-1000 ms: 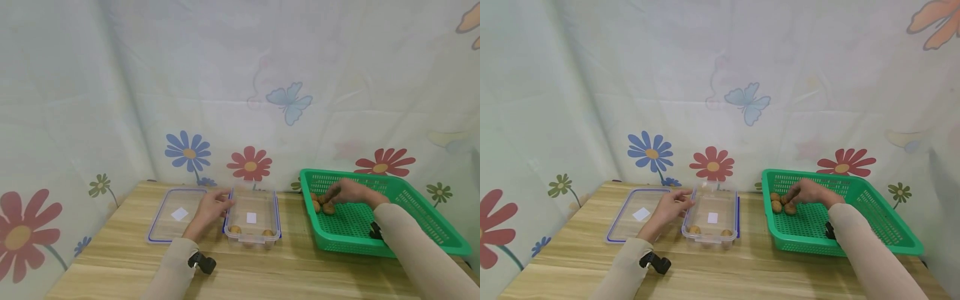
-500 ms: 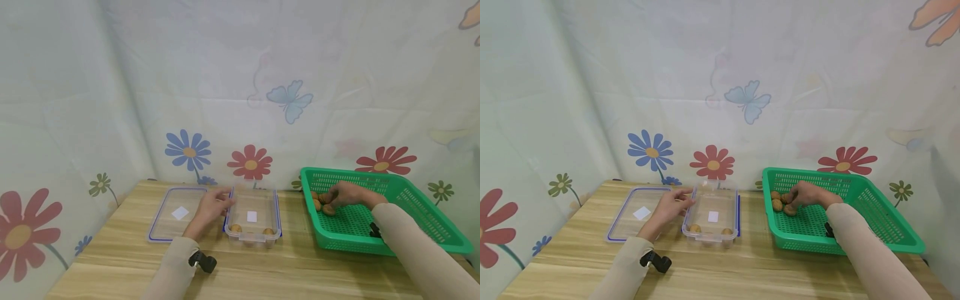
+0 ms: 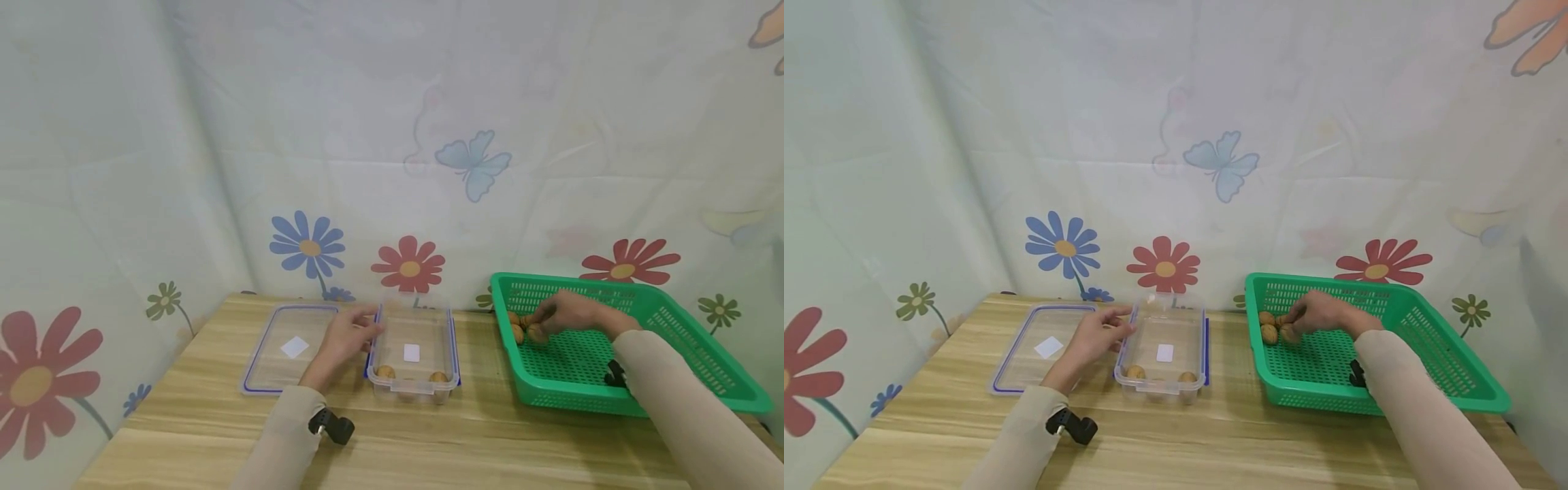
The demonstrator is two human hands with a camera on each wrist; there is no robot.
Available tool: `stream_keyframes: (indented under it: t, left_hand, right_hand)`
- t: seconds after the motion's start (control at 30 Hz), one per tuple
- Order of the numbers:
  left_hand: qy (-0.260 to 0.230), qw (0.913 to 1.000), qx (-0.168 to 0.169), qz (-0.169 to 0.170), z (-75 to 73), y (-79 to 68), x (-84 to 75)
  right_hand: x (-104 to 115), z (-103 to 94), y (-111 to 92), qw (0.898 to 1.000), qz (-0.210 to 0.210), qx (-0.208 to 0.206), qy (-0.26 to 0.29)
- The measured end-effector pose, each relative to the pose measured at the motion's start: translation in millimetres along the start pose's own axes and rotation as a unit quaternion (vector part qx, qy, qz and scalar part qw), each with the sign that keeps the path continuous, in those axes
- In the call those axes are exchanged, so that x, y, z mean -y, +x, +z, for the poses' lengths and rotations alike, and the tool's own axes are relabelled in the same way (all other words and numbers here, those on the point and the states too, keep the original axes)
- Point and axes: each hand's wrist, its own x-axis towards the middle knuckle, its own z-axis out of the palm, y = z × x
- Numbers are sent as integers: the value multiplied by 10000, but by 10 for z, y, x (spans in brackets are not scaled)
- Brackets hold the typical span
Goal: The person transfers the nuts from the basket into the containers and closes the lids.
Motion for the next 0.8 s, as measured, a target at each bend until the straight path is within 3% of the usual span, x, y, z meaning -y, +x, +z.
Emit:
stream_keyframes:
  t: [0.33,0.8]
  left_hand:
    - [-43,10000,10,60,4,7,8]
    - [13,10000,-7,30,5,2,12]
  right_hand:
    - [213,-166,-157,9965,-209,-781,212]
    - [696,-331,-325,9820,-322,-1845,252]
